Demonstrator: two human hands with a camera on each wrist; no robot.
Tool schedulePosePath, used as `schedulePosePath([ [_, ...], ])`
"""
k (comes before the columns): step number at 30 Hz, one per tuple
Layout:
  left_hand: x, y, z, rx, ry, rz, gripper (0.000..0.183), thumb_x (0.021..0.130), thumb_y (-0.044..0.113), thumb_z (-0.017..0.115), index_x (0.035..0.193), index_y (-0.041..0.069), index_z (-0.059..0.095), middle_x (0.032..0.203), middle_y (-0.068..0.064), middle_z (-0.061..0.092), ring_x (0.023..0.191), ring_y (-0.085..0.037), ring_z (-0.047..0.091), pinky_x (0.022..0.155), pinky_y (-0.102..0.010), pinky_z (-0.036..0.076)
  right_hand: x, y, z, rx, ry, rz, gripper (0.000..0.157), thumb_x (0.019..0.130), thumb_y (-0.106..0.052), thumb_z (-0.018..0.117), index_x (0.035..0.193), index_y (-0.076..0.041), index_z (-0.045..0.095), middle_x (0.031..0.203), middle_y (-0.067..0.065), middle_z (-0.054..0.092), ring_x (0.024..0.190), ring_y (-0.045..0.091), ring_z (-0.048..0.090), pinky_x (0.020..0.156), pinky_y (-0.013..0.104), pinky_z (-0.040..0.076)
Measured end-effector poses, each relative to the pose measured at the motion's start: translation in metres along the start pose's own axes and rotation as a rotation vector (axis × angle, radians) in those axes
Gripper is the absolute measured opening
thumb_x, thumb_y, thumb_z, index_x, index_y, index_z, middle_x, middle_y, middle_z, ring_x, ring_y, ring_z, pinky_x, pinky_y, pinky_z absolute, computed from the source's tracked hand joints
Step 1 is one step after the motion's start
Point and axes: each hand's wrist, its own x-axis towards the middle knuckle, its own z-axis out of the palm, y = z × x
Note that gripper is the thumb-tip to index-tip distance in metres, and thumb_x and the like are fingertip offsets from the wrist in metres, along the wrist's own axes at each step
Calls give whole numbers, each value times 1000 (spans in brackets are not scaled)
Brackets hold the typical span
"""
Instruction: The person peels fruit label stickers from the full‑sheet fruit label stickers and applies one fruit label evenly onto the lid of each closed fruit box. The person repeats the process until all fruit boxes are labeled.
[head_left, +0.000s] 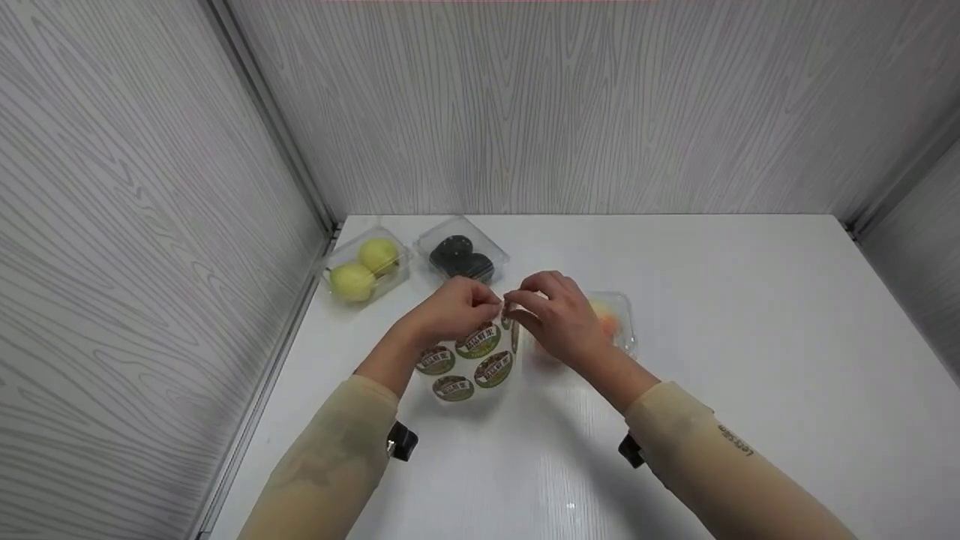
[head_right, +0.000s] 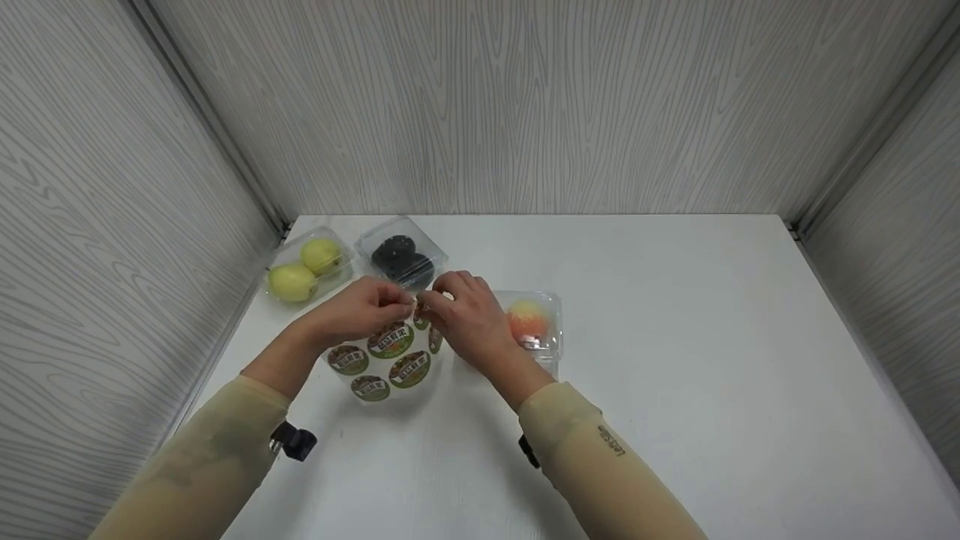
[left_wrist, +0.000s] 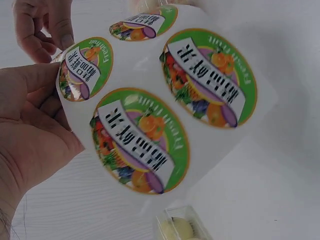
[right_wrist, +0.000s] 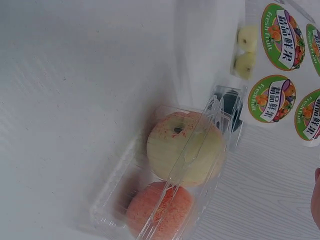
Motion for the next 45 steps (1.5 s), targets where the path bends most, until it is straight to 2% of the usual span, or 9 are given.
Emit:
schedulePosePath([
  [5, 0, -1, 1, -15, -2, -11, 22, 108, 14, 60, 112, 1, 77, 87, -3, 68, 73, -13, 62, 65, -27, 51, -2, 0, 1, 16, 4, -18, 23, 89, -8, 87, 109, -14, 79, 104, 8, 66, 98, 28, 66, 84, 44, 55],
  [8, 1, -1, 1, 11, -3, -4, 23, 108, 15, 61, 112, 1, 78, 89, -3, 69, 76, -13, 62, 69, -27, 52, -3, -1, 1, 26, 10, -36, 23, 89, -6, 86, 110, -13, 78, 104, 8, 66, 98, 28, 66, 85, 44, 56],
  [17, 3, 1, 0, 165, -18, 17, 24, 107, 15, 59, 110, 2, 80, 83, -1, 67, 76, -14, 60, 69, -29, 50, -3, -2, 1, 34, -4, -58, 14, 91, -7, 85, 104, -12, 80, 104, 7, 66, 98, 27, 66, 86, 43, 56],
  [22, 4, -1, 1, 211, -35, 39, 25, 107, 15, 59, 102, 2, 80, 76, 2, 64, 71, -12, 57, 66, -28, 48, -1, -2, 2, 22, -34, -63, 14, 89, -8, 87, 99, -12, 79, 103, 7, 66, 99, 26, 66, 87, 43, 57],
  [28, 5, 0, 2, 231, -44, 37, 25, 105, 14, 58, 97, 2, 80, 74, 3, 64, 69, -11, 57, 66, -27, 48, -2, -2, 3, 20, -54, -64, 16, 87, -8, 88, 97, -13, 77, 103, 7, 66, 100, 25, 65, 87, 43, 56],
  [36, 5, 0, 3, 248, -31, 13, 26, 104, 16, 60, 106, 2, 82, 85, -1, 73, 76, -13, 64, 72, -30, 53, -3, -2, 2, 19, -78, -45, 14, 89, -6, 87, 95, -12, 76, 104, 7, 66, 102, 26, 65, 89, 43, 56],
  [45, 5, 0, 5, 234, 2, -1, 24, 101, 14, 61, 99, 2, 82, 79, 0, 70, 71, -12, 61, 65, -27, 50, -5, 0, 3, 8, -74, -58, 16, 88, -4, 87, 94, -12, 74, 103, 7, 66, 101, 26, 65, 86, 44, 57],
])
